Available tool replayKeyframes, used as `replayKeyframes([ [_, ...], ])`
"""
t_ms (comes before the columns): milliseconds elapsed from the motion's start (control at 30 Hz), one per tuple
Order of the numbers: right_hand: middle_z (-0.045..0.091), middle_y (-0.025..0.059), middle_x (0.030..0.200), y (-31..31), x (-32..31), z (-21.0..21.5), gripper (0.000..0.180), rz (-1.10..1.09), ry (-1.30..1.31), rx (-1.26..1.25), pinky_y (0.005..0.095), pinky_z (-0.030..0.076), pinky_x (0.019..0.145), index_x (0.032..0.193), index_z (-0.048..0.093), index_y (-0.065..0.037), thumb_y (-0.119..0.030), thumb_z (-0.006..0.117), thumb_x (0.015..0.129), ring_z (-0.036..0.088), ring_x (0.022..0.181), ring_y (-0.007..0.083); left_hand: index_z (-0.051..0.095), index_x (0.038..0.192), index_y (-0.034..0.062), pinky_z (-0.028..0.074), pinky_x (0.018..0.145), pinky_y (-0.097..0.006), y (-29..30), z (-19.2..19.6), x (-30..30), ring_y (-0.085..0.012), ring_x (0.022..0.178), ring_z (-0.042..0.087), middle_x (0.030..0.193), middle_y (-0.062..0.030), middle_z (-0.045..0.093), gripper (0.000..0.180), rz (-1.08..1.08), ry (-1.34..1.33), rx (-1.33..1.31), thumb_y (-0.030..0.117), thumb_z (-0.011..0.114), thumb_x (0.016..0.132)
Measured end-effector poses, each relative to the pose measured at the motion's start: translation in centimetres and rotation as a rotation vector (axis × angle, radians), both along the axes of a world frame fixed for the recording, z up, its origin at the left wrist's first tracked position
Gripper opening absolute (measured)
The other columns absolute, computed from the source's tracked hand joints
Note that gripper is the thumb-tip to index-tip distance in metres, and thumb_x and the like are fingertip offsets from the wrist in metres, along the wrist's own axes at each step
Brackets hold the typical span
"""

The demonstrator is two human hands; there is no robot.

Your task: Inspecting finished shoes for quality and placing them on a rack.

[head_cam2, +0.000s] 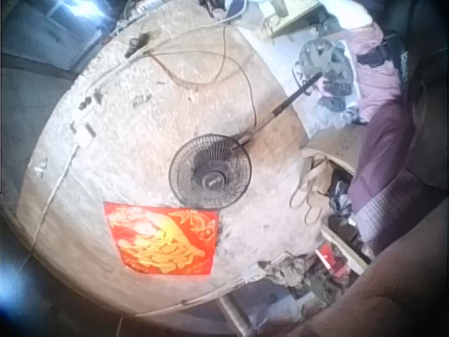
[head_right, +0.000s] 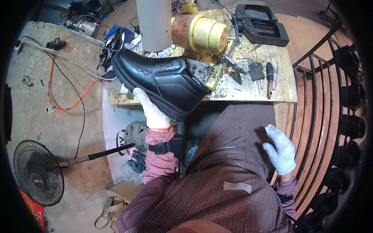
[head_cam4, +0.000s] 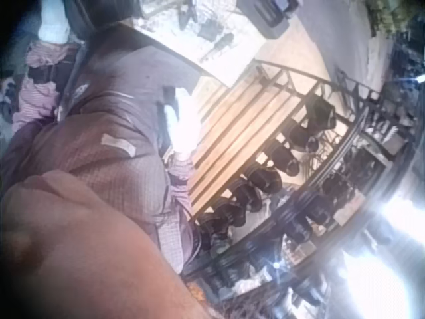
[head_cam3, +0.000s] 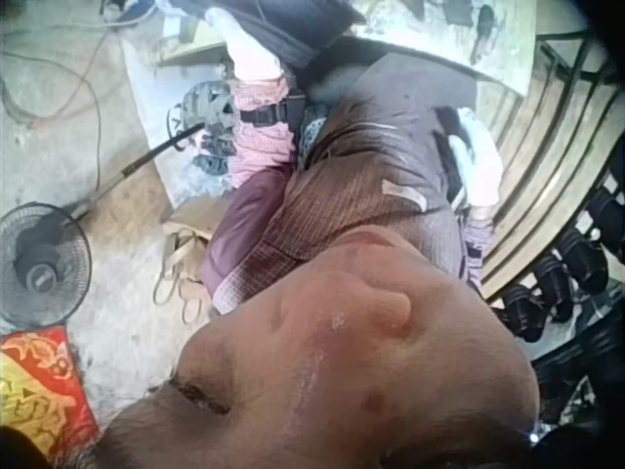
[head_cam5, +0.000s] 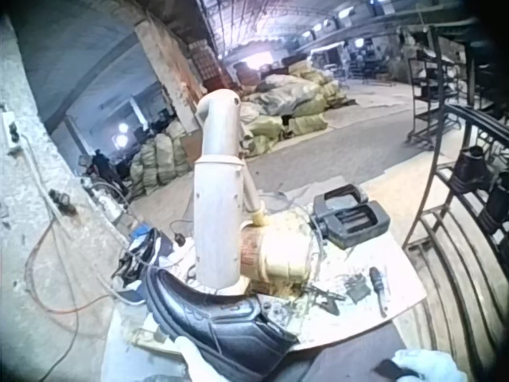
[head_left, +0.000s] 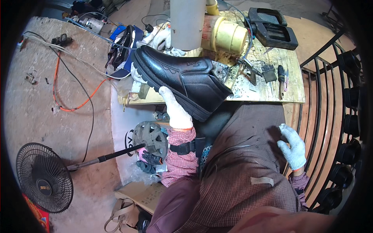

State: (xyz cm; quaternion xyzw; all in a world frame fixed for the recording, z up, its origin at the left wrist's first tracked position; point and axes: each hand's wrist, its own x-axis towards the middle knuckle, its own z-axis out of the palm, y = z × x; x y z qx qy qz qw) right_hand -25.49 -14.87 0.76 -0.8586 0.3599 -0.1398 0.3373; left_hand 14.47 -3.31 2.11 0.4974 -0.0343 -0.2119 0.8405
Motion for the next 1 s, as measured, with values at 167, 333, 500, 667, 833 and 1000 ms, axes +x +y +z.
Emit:
replayKeyframes([
  [167, 0.071, 0.0174, 0.138, -0.9, 0.4, -0.4, 0.05, 0.067, 0.019, -0.078, 0.0407, 0.057, 0.106, 0.136, 0.071, -0.005, -0.018, 0.08, 0.089, 0.07, 0.126, 0.0352, 0.019, 0.173, 0.0132, 0.035, 0.127, -0.046, 0.4, 0.1, 0.9, -0.0288, 0.15, 0.044, 0.173, -0.0104, 0.031, 0.081, -0.029, -0.034, 0.001, 0.054, 0.052, 0.111],
  [333, 0.071, 0.0177, 0.137, -1.3, 0.7, 0.2, 0.048, 0.084, 0.057, -0.119, 0.0415, 0.057, 0.105, 0.135, 0.071, -0.006, -0.019, 0.08, 0.089, 0.07, 0.125, 0.0358, 0.018, 0.172, 0.0216, 0.044, 0.118, -0.045, -3.7, 3.1, 4.7, -0.0268, 0.136, 0.052, 0.161, -0.0108, 0.044, 0.091, 0.131, -0.192, -0.013, 0.039, 0.075, 0.102],
  [500, 0.071, 0.0172, 0.137, -1.1, 1.0, 0.9, 0.046, 0.099, 0.053, -0.156, 0.0419, 0.057, 0.103, 0.134, 0.072, -0.007, -0.021, 0.079, 0.091, 0.071, 0.122, 0.0359, 0.022, 0.169, 0.004, 0.051, 0.115, -0.047, -6.4, 6.9, 3.7, -0.0328, 0.138, 0.053, 0.165, -0.0187, 0.036, 0.11, 0.161, -0.219, 0.162, 0.057, 0.08, 0.092],
  [667, 0.07, 0.0157, 0.139, -1.6, 3.1, 2.5, 0.046, 0.192, -0.003, -0.247, 0.0428, 0.057, 0.1, 0.139, 0.069, -0.01, -0.022, 0.074, 0.094, 0.07, 0.122, 0.0351, 0.036, 0.162, 0.0028, 0.057, 0.107, -0.047, -6.4, 7.9, 3.3, -0.0307, 0.134, 0.057, 0.158, -0.0175, 0.047, 0.099, 0.12, -0.196, 0.189, 0.058, 0.08, 0.093],
  [833, 0.069, 0.0129, 0.141, -2.9, 10.4, 6.2, 0.049, 0.372, -0.135, -0.486, 0.043, 0.054, 0.099, 0.145, 0.065, -0.014, -0.015, 0.067, 0.096, 0.069, 0.12, 0.0336, 0.033, 0.163, 0.0076, 0.054, 0.109, -0.045, -4.0, 5.0, 1.5, -0.0285, 0.129, 0.061, 0.154, -0.0145, 0.053, 0.09, 0.052, -0.126, 0.055, 0.055, 0.074, 0.099],
  [1000, 0.068, 0.0125, 0.133, -1.2, 20.4, 8.3, 0.048, 0.601, -0.27, -0.723, 0.0404, 0.054, 0.087, 0.138, 0.065, -0.011, -0.013, 0.062, 0.09, 0.068, 0.11, 0.0296, -0.001, 0.174, 0.0127, 0.043, 0.12, -0.048, -1.2, 3.2, -3.2, -0.0332, 0.145, 0.048, 0.17, -0.0191, 0.032, 0.113, 0.041, 0.056, 0.114, 0.052, 0.074, 0.099],
])
